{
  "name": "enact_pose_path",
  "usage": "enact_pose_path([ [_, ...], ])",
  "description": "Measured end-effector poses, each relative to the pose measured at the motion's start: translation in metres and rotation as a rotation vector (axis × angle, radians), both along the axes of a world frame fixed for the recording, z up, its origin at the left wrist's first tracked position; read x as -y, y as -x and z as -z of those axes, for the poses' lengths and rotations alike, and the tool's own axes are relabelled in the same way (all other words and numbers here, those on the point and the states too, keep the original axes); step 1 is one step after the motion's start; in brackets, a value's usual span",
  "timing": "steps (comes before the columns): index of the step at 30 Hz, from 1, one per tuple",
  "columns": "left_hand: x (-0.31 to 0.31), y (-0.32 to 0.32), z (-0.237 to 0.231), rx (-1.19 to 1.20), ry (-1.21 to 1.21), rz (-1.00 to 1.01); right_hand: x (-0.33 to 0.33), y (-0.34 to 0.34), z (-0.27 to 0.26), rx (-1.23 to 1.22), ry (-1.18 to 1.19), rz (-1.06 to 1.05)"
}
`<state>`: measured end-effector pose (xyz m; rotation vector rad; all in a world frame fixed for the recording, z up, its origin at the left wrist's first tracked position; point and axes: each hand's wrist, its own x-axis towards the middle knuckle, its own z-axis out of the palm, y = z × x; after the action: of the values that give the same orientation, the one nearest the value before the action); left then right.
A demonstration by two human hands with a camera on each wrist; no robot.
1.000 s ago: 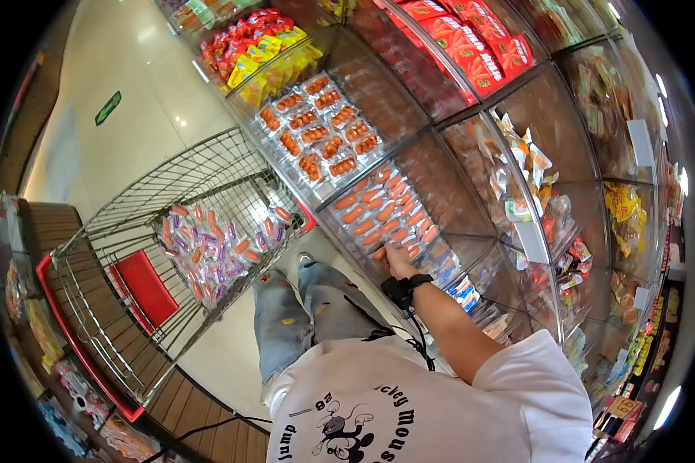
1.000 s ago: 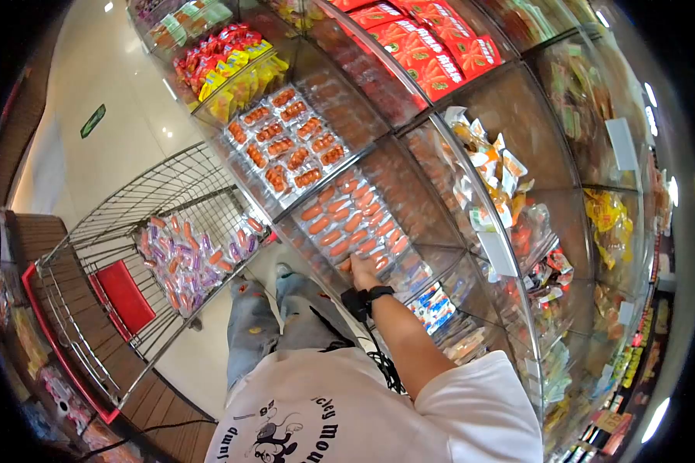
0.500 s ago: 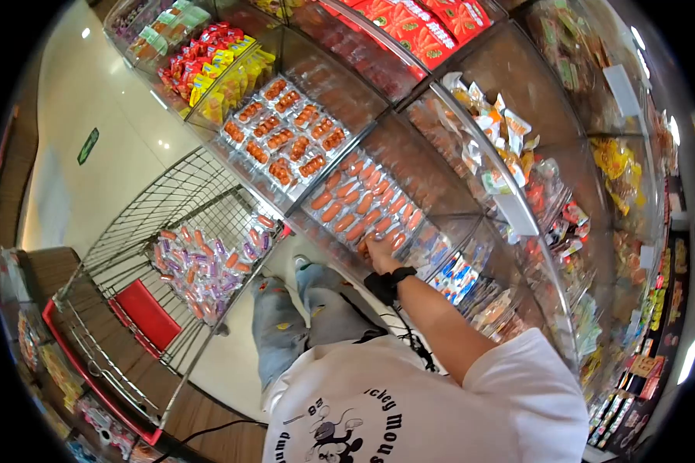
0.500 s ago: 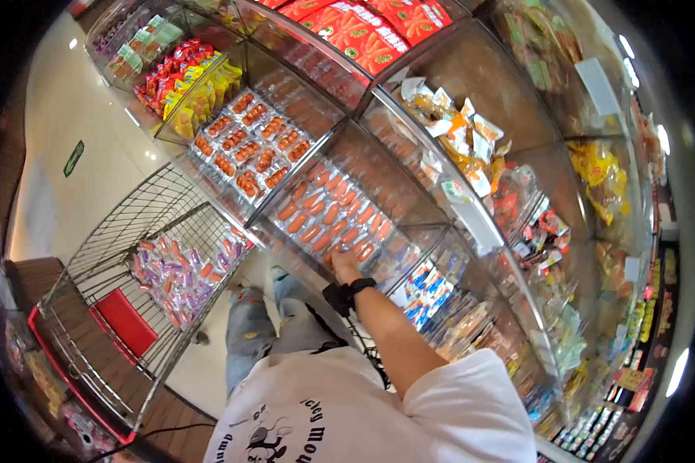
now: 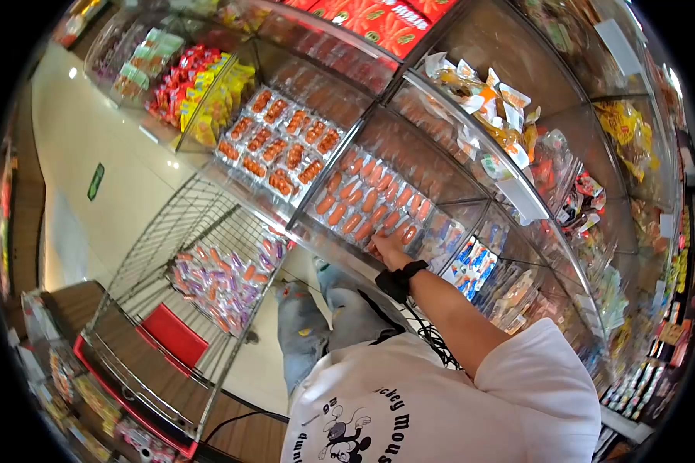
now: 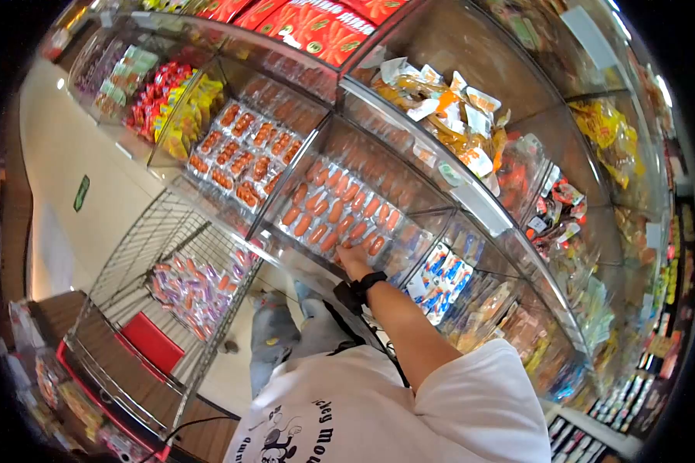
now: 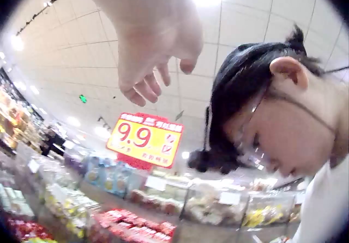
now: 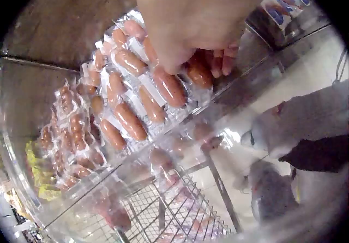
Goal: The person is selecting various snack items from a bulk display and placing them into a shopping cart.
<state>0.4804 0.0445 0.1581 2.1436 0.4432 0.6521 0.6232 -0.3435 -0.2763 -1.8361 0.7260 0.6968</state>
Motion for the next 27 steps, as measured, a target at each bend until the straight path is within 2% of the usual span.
enact_pose_path([
  [2, -0.003, 0.029, -0.015, 0.060, 0.104, -0.064, 0.000, -0.003, 0.003, 0.020, -0.051, -0.073],
  [3, 0.001, 0.038, -0.009, 0.035, 0.209, -0.063, 0.002, -0.003, 0.004, 0.031, -0.074, -0.105],
  [4, 0.007, 0.046, 0.004, -0.007, 0.333, -0.066, 0.005, 0.001, 0.027, 0.093, -0.080, -0.133],
  [5, 0.005, 0.058, 0.027, -0.140, 0.539, -0.077, 0.004, 0.000, 0.033, 0.080, -0.057, -0.098],
  [6, 0.031, 0.047, 0.037, -0.211, 0.543, -0.144, 0.002, 0.000, 0.036, 0.065, -0.035, -0.066],
  [7, 0.034, 0.066, 0.066, -0.224, 0.531, -0.215, 0.001, 0.000, 0.038, 0.050, -0.011, -0.034],
  [10, 0.035, 0.098, 0.137, -0.364, 0.626, -0.235, 0.000, -0.006, 0.037, -0.046, 0.127, -0.197],
  [13, 0.041, 0.118, 0.186, -0.446, 0.728, -0.322, -0.013, -0.007, -0.014, 0.072, 0.173, -0.101],
  [16, 0.037, 0.139, 0.222, -0.531, 0.744, -0.375, 0.017, 0.003, 0.056, 0.112, -0.038, -0.344],
  [17, 0.036, 0.146, 0.227, -0.563, 0.735, -0.399, 0.020, 0.001, 0.048, 0.073, -0.120, -0.324],
  [19, 0.031, 0.163, 0.242, -0.567, 0.744, -0.385, 0.014, -0.005, 0.012, -0.006, -0.204, -0.106],
  [20, 0.030, 0.164, 0.240, -0.610, 0.738, -0.377, 0.003, -0.009, -0.012, 0.018, -0.180, -0.027],
  [21, 0.028, 0.173, 0.247, -0.579, 0.713, -0.360, -0.018, -0.017, -0.064, 0.019, -0.075, 0.052],
  [22, 0.023, 0.180, 0.255, -0.592, 0.742, -0.374, -0.034, -0.011, -0.086, 0.479, 0.103, 0.020],
  [23, 0.018, 0.183, 0.262, -0.602, 0.776, -0.381, -0.029, -0.013, -0.062, 0.735, 0.338, -0.233],
  [25, 0.009, 0.181, 0.269, -0.661, 0.861, -0.452, -0.059, -0.009, -0.094, 0.840, 0.096, -0.316],
  [27, -0.007, 0.186, 0.287, -0.606, 1.024, -0.480, -0.112, -0.002, -0.151, 0.802, -0.005, -0.515],
])
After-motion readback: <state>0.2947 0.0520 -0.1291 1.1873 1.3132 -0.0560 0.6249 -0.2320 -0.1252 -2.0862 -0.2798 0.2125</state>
